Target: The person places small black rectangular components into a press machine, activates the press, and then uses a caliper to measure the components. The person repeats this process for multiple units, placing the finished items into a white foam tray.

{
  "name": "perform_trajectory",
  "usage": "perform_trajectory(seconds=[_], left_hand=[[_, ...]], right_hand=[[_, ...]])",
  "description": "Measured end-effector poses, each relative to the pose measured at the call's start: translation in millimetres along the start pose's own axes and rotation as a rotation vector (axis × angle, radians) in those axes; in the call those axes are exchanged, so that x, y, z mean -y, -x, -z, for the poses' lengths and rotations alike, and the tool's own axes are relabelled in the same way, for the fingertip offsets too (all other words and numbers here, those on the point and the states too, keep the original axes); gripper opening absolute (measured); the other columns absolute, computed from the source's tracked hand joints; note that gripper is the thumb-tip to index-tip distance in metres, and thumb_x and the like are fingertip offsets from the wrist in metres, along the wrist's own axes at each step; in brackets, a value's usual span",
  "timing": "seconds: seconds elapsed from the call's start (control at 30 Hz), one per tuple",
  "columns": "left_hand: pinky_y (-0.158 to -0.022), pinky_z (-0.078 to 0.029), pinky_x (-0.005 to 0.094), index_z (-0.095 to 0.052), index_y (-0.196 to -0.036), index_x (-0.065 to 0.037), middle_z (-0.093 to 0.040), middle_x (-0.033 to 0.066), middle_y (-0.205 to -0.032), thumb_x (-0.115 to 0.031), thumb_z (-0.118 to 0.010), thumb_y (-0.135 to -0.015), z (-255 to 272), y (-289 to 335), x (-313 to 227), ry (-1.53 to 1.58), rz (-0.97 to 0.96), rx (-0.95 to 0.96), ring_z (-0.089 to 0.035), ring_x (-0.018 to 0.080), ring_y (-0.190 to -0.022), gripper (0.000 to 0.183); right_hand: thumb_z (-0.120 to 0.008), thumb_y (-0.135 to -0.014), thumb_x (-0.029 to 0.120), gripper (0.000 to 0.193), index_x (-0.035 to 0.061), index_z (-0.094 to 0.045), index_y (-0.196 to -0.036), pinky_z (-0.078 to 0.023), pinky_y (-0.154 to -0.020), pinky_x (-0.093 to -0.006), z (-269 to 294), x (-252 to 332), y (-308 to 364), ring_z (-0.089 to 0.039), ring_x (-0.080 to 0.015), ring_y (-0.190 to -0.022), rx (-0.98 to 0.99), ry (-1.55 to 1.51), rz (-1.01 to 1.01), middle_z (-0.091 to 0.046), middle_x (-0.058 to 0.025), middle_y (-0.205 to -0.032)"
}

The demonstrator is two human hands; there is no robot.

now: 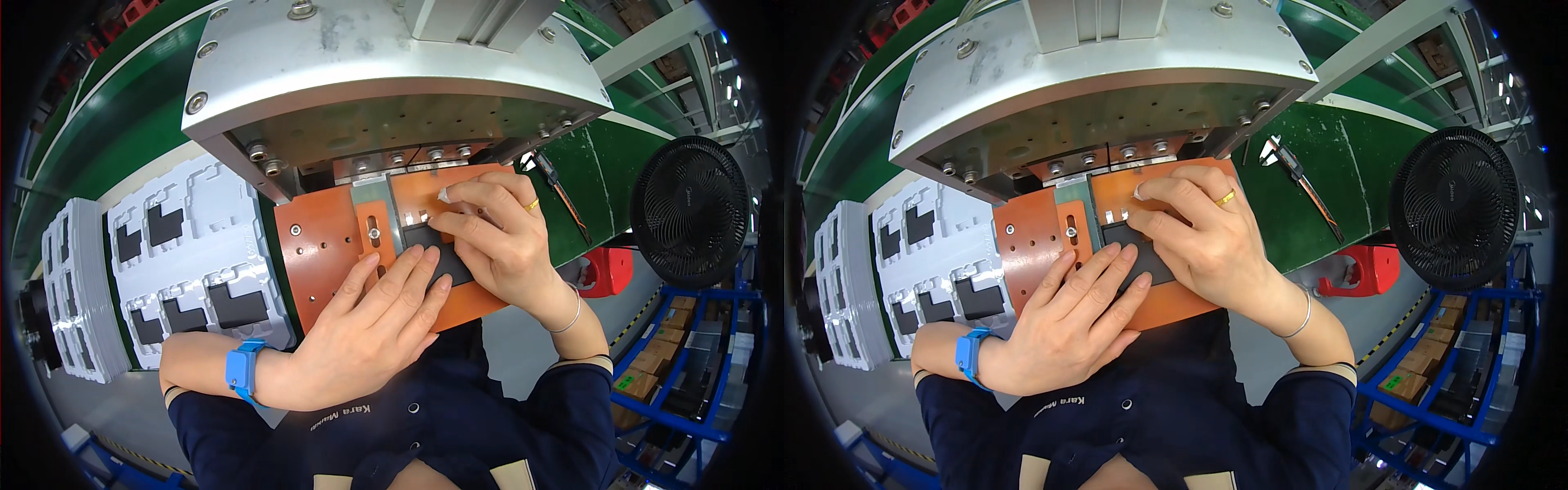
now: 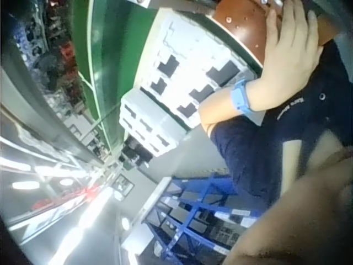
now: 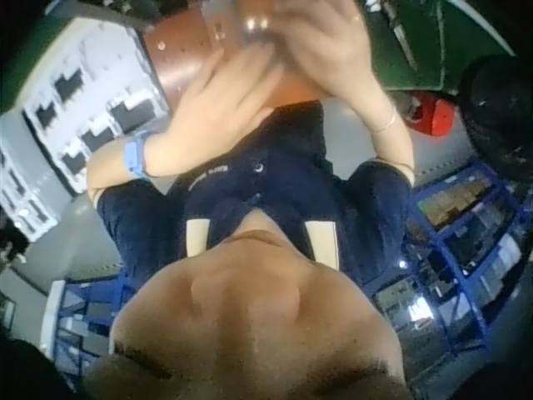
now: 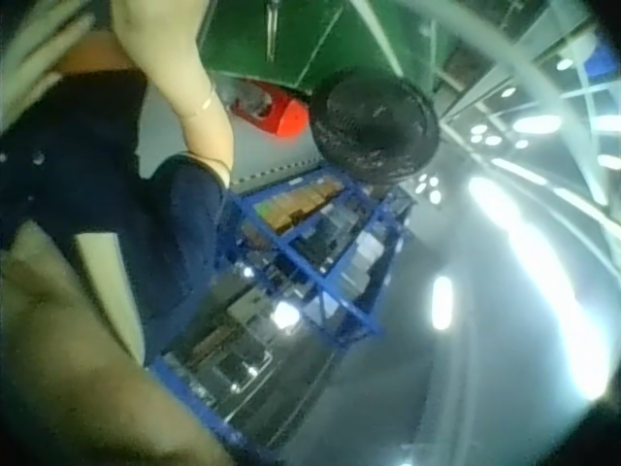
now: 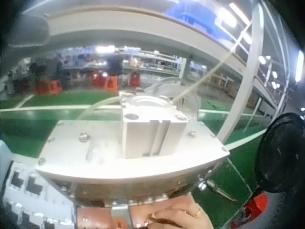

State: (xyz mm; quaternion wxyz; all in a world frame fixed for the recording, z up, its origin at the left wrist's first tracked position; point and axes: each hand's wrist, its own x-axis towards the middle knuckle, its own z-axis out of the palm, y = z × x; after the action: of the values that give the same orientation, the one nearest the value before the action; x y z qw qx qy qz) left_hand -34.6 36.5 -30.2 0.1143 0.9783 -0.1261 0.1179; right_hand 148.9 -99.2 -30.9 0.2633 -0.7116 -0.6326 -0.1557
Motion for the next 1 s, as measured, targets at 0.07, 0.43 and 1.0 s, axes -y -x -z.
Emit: perform_trajectory(seconds=[0.07, 0.43, 1.0], left_hand=[[-0.110, -0.035, 0.0471, -0.059, -0.130, -0.004, -0.053, 0.0173, -0.140, -0.038, -0.063, -0.089, -1.3, 0.5, -0.1, 0.000, -0.001, -0.001, -0.048, 0.0278, -0.132, 0.053], [-0.111, -0.033, 0.0494, -0.059, -0.131, -0.006, -0.049, 0.0188, -0.143, -0.029, -0.076, -0.075, -2.6, 1.1, -3.0, 0.080, 0.045, -0.006, -0.047, 0.0308, -0.133, 0.064], [-0.113, -0.029, 0.0509, -0.055, -0.137, -0.007, -0.046, 0.0210, -0.146, -0.043, -0.072, -0.080, 6.9, 2.4, 1.0, 0.143, 0.051, 0.090, -0.044, 0.0338, -0.136, 0.070]], right_hand=[[-0.071, -0.063, 0.003, 0.030, 0.0094, -0.073, -0.092, -0.049, -0.083, -0.0370, 0.2, 1.1, 0.7, -0.056, -0.0260, -0.100, 0.028, -0.008, -0.008, -0.064, -0.0020, -0.107], [-0.071, -0.068, 0.004, 0.034, 0.0093, -0.071, -0.101, -0.049, -0.084, -0.0377, -3.7, 1.0, -4.9, -0.055, -0.0272, -0.106, 0.037, 0.001, -0.042, -0.060, -0.0041, -0.115], [-0.082, -0.071, 0.020, 0.043, 0.0076, -0.069, -0.110, -0.049, -0.085, -0.0404, 31.9, 7.3, 18.7, -0.060, -0.0292, -0.102, 0.182, -0.329, -0.170, -0.064, -0.0088, -0.113]])
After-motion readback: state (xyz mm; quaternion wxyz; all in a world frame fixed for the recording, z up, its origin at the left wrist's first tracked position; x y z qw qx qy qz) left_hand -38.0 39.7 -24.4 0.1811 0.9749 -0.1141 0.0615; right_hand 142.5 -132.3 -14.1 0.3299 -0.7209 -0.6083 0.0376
